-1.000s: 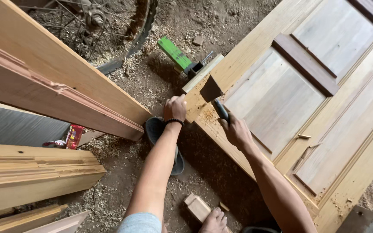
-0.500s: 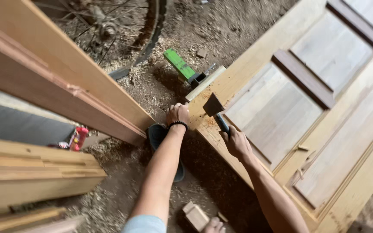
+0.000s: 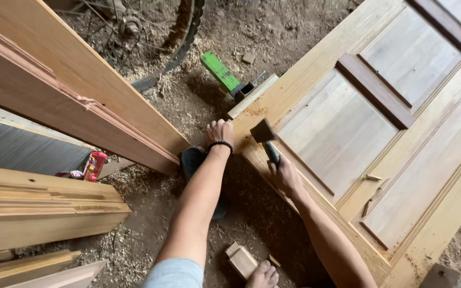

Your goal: The person is assembling a wooden door by hammering small wooden pieces into place and using a power drill to secure them. They also use a clamp to hold the door steady during the process.

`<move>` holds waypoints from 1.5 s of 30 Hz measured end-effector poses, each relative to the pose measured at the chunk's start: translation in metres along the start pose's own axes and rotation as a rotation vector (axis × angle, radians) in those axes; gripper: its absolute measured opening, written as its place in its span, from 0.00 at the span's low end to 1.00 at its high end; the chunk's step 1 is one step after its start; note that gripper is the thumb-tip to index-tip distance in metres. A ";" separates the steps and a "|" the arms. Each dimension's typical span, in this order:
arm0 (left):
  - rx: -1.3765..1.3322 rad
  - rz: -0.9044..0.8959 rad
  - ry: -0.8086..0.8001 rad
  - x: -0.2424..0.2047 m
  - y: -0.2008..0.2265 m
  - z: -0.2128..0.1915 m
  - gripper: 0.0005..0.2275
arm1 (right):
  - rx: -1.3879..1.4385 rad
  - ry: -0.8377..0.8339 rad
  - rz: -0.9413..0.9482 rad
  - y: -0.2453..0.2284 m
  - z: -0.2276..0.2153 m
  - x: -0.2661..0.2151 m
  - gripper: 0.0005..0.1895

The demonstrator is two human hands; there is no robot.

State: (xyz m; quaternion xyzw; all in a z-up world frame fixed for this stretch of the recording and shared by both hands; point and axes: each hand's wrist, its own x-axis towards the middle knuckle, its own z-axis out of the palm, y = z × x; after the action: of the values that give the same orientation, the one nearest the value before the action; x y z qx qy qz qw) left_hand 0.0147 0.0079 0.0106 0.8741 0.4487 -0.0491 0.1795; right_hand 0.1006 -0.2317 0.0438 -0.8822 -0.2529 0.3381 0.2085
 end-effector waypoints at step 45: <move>0.086 -0.045 -0.119 0.022 0.013 -0.007 0.14 | 0.583 0.866 -0.830 -0.076 -0.090 -0.039 0.19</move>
State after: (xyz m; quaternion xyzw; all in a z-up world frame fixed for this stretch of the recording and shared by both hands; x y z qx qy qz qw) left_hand 0.0376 0.0199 0.0149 0.8663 0.4543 -0.1242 0.1667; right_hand 0.1151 -0.2122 0.1654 -0.6752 -0.3633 -0.1005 0.6341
